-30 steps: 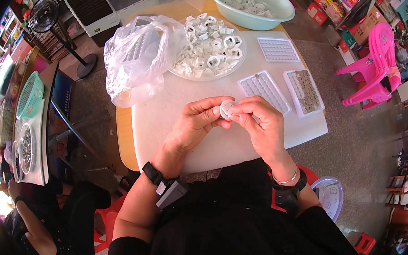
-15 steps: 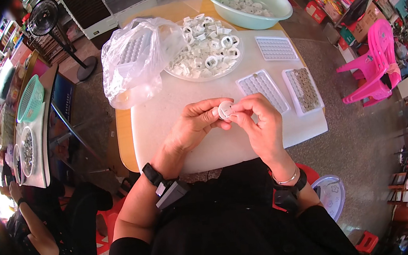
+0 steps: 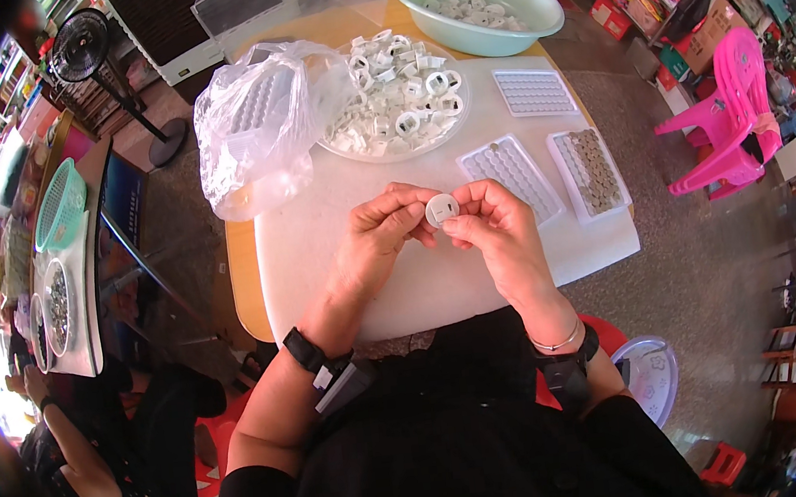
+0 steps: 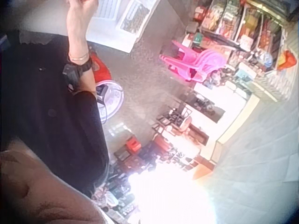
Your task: Assembling small electronic or mechanical components by placing sensors or boards into white plastic housings.
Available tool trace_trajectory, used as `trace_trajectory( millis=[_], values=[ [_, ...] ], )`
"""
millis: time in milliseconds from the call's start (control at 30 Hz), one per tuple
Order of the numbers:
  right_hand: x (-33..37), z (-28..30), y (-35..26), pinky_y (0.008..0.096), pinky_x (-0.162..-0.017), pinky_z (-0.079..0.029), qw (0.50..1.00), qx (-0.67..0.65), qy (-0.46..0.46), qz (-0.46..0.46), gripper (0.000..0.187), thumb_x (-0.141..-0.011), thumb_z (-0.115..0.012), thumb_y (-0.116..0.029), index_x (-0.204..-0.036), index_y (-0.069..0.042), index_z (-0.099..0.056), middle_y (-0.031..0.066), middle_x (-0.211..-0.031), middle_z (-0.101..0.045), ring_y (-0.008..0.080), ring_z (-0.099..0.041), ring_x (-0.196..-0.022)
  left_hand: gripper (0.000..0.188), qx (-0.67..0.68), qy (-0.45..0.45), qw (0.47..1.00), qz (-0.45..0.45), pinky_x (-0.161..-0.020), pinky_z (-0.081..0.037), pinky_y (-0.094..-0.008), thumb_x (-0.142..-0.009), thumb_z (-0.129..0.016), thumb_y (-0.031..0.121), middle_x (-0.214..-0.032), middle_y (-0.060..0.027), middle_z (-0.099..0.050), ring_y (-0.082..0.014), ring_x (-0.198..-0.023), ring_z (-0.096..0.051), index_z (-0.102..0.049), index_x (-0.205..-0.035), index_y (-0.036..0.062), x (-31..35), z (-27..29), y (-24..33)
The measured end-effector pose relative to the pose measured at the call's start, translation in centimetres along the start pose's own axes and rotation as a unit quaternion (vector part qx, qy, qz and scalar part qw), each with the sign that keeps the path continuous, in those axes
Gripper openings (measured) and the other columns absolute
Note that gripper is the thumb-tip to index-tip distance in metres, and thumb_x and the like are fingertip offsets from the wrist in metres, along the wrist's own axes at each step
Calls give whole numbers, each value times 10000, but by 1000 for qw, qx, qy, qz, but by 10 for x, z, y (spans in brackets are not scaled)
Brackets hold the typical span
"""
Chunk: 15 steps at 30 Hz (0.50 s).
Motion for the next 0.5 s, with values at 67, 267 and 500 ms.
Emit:
trace_trajectory(
  millis=[67, 267, 500],
  values=[
    [-1, 1, 1, 208, -635, -447, 1000, 1, 13, 4, 100, -816, -612, 5, -908, -6, -575, 10, -768, -600, 54, -530, -677, 212, -51, 16, 998, 13, -722, -488, -269, -924, -540, 83, -923, -39, -596, -129, -821, -582, -624, -1101, 0, 1, -2, 2],
    [-3, 4, 7, 217, -607, -456, 992, 97, 34, 74, 97, -818, -613, 5, -907, -13, -579, 8, -747, -600, 53, -538, -652, 220, -126, 56, 989, 49, -564, -497, -249, -891, -555, 53, -772, -50, -610, -125, -647, -596, -620, -1088, -21, 1, -4, -1],
    [1, -3, -1, 224, -614, -472, 991, 90, -5, 96, 125, -847, -604, -32, -965, -14, -565, 34, -758, -623, 71, -582, -679, 201, -125, 75, 988, 43, -495, -475, -228, -867, -564, 38, -719, -44, -613, -116, -598, -594, -631, -1049, -12, 1, 4, -1]
  ],
)
Point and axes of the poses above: each hand's wrist, its own x-axis away from the middle knuckle, its own z-axis out of the back of the hand, y = z × x, the point moved 7 cm from there along -x, towards the middle knuckle
